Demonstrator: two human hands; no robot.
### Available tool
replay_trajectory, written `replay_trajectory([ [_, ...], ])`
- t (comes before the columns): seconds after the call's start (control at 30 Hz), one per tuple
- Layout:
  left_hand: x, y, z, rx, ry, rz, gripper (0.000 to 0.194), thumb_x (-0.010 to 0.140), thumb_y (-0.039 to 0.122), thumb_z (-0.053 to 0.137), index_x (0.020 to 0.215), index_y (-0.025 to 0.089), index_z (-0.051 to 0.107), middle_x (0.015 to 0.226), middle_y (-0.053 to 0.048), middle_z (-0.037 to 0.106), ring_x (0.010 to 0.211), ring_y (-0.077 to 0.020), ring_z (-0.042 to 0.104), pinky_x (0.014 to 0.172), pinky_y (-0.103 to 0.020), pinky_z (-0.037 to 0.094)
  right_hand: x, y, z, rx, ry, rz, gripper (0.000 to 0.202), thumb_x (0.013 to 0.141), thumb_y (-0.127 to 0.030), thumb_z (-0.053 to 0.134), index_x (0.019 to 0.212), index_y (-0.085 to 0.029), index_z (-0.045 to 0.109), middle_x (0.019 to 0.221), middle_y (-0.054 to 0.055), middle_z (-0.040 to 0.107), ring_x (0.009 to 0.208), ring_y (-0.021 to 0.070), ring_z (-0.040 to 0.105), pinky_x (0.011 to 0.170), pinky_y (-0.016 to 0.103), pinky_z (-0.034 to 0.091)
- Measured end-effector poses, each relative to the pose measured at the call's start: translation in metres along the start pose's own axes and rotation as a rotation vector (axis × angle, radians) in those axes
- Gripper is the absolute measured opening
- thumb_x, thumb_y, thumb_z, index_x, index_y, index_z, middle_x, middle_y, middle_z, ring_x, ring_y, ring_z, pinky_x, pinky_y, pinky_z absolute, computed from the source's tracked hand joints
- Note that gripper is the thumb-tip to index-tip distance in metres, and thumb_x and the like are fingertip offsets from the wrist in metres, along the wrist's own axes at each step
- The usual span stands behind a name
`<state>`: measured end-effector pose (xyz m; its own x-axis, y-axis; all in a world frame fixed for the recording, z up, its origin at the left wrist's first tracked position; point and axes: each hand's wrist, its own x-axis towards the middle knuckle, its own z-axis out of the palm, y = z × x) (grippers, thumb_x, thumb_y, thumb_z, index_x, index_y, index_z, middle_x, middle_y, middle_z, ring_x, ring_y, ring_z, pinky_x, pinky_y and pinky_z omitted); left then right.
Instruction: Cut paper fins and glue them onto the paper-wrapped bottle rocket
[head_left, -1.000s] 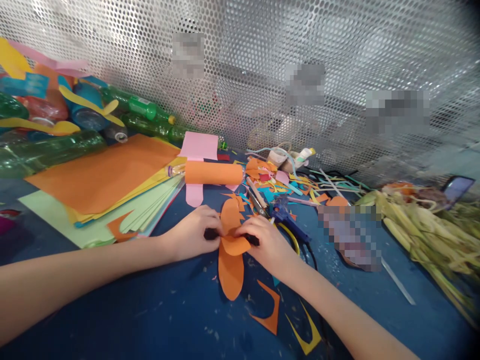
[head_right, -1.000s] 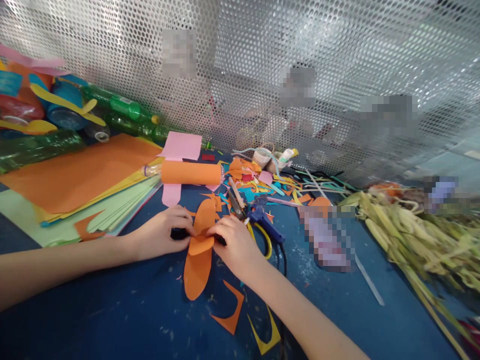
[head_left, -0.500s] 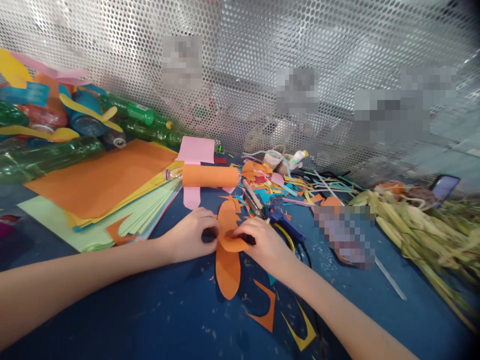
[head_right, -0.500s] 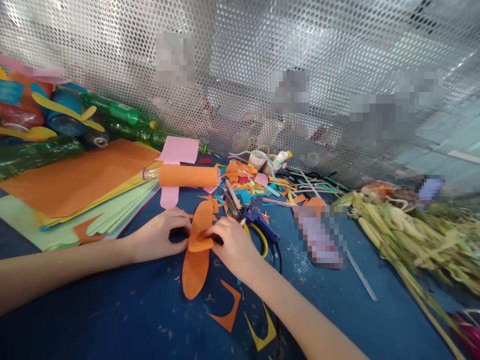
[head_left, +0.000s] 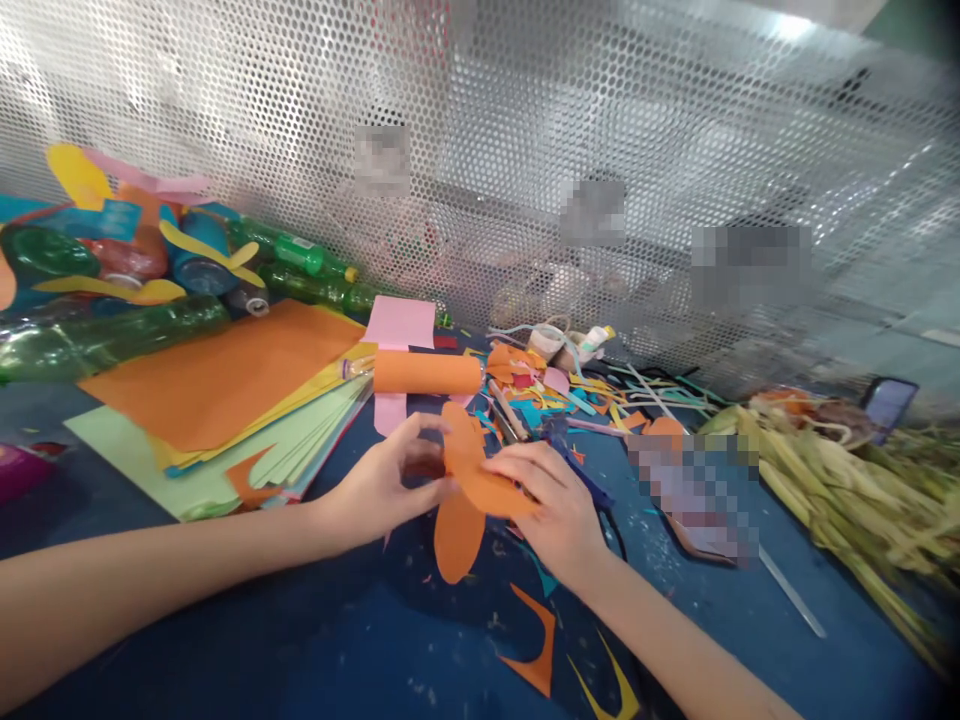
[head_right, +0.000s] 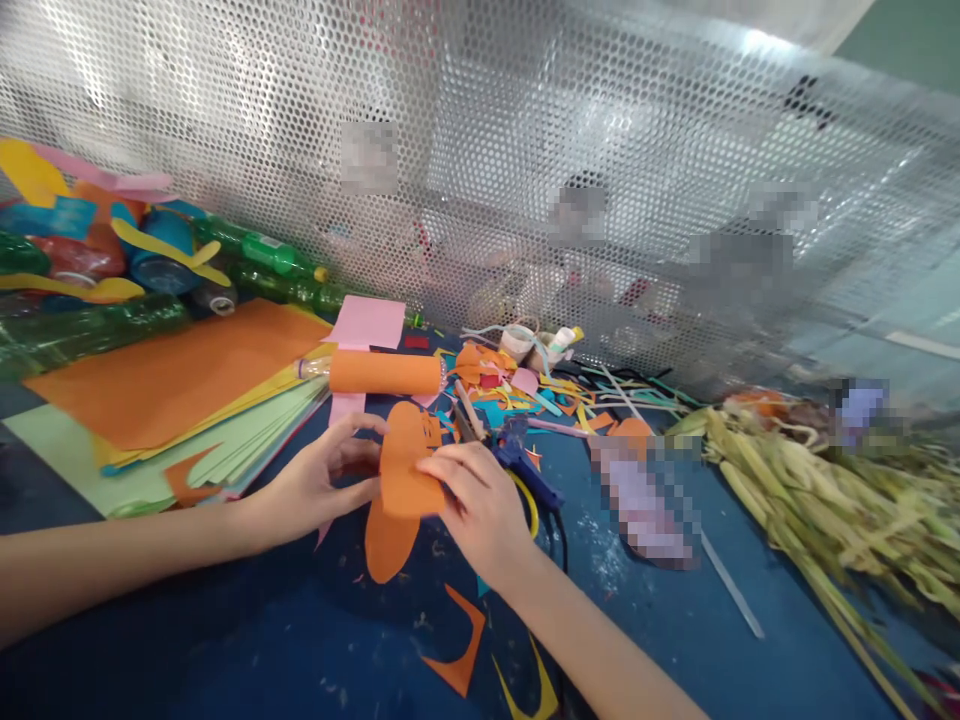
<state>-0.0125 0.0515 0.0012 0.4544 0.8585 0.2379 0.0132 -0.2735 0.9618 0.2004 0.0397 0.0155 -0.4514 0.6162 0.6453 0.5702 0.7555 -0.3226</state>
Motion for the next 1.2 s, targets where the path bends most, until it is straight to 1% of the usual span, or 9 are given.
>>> replay_trajectory([
  [0.1, -0.001, 0.001, 0.003, -0.105, 0.064, -0.022, 0.029, 0.079, 0.02, 0.056, 0.104, 0.021, 0.041, 0.092, -0.003, 0.067, 0.089, -0.0172, 0.065, 0.083, -0.031, 0.05, -0.002, -0.002, -0.001, -0.047, -0.012, -0.117, 0.024, 0.085, -0.008, 0.052, 0.104, -0.022, 0.06, 0.094, 0.006, 0.064, 0.087, 0.0184, 0.059, 0.078, 0.035, 0.05],
  [0.23, -0.002, 0.003, 0.004, -0.106, 0.083, 0.003, 0.027, 0.079, 0.014, 0.054, 0.101, 0.022, 0.042, 0.088, -0.001, 0.067, 0.087, -0.0153, 0.065, 0.082, -0.029, 0.05, -0.004, -0.002, -0.002, -0.069, -0.036, -0.176, 0.025, 0.084, -0.009, 0.056, 0.106, -0.02, 0.059, 0.096, 0.007, 0.063, 0.089, 0.0195, 0.057, 0.079, 0.036, 0.05],
  [0.43, -0.004, 0.001, 0.004, 0.01, 0.099, 0.189, 0.024, 0.077, 0.01, 0.055, 0.098, 0.02, 0.048, 0.102, -0.004, 0.055, 0.098, -0.0154, 0.057, 0.087, -0.03, 0.049, -0.007, -0.005, -0.009, -0.156, 0.013, -0.336, 0.028, 0.082, -0.007, 0.056, 0.108, -0.016, 0.06, 0.096, 0.009, 0.064, 0.091, 0.0202, 0.057, 0.079, 0.036, 0.052],
  [0.57, -0.003, 0.001, 0.004, 0.068, 0.15, 0.273, 0.035, 0.076, 0.012, 0.062, 0.104, 0.022, 0.044, 0.104, -0.004, 0.049, 0.101, -0.0165, 0.052, 0.09, -0.032, 0.047, -0.006, -0.012, -0.01, -0.24, 0.06, -0.45, 0.026, 0.078, -0.003, 0.061, 0.1, -0.017, 0.064, 0.091, 0.006, 0.065, 0.09, 0.0178, 0.058, 0.079, 0.03, 0.053],
  [0.67, -0.004, 0.002, 0.005, 0.067, 0.166, 0.348, 0.039, 0.076, 0.011, 0.062, 0.105, 0.025, 0.04, 0.106, -0.003, 0.048, 0.102, -0.0153, 0.052, 0.091, -0.031, 0.045, -0.006, -0.014, -0.007, -0.258, 0.109, -0.414, 0.03, 0.074, -0.002, 0.066, 0.097, -0.021, 0.063, 0.097, 0.005, 0.062, 0.097, 0.0189, 0.057, 0.082, 0.032, 0.052],
  [0.8, -0.01, 0.001, 0.006, 0.162, 0.165, 0.428, 0.037, 0.078, 0.007, 0.058, 0.105, 0.026, 0.042, 0.104, -0.002, 0.051, 0.099, -0.0136, 0.055, 0.088, -0.027, 0.047, -0.006, -0.012, -0.005, -0.177, 0.114, -0.298, 0.027, 0.081, -0.008, 0.059, 0.103, -0.024, 0.059, 0.105, 0.005, 0.06, 0.103, 0.0201, 0.055, 0.083, 0.038, 0.051],
  [0.93, -0.015, -0.003, 0.006, 0.273, 0.193, 0.473, 0.035, 0.078, 0.005, 0.055, 0.105, 0.025, 0.045, 0.096, -0.001, 0.056, 0.087, -0.0112, 0.058, 0.078, -0.022, 0.049, -0.006, -0.01, -0.007, -0.127, 0.067, -0.362, 0.025, 0.082, -0.006, 0.055, 0.103, -0.02, 0.06, 0.1, 0.006, 0.062, 0.1, 0.0184, 0.057, 0.087, 0.038, 0.049],
  [1.03, -0.015, -0.003, 0.005, 0.297, 0.19, 0.484, 0.036, 0.078, 0.003, 0.054, 0.105, 0.025, 0.047, 0.096, -0.001, 0.058, 0.085, -0.0112, 0.059, 0.077, -0.022, 0.049, -0.008, -0.01, -0.009, -0.088, 0.013, -0.372, 0.028, 0.083, -0.004, 0.053, 0.106, -0.018, 0.059, 0.1, 0.007, 0.062, 0.101, 0.0191, 0.056, 0.087, 0.037, 0.049],
  [1.2, -0.01, 0.002, 0.006, 0.13, 0.154, 0.386, 0.034, 0.081, 0.005, 0.052, 0.107, 0.026, 0.047, 0.101, -0.002, 0.056, 0.093, -0.0119, 0.058, 0.082, -0.024, 0.049, -0.007, -0.011, -0.007, 0.085, 0.06, -0.122, 0.03, 0.085, -0.005, 0.051, 0.109, -0.022, 0.056, 0.104, 0.006, 0.061, 0.099, 0.0165, 0.058, 0.086, 0.032, 0.05],
])
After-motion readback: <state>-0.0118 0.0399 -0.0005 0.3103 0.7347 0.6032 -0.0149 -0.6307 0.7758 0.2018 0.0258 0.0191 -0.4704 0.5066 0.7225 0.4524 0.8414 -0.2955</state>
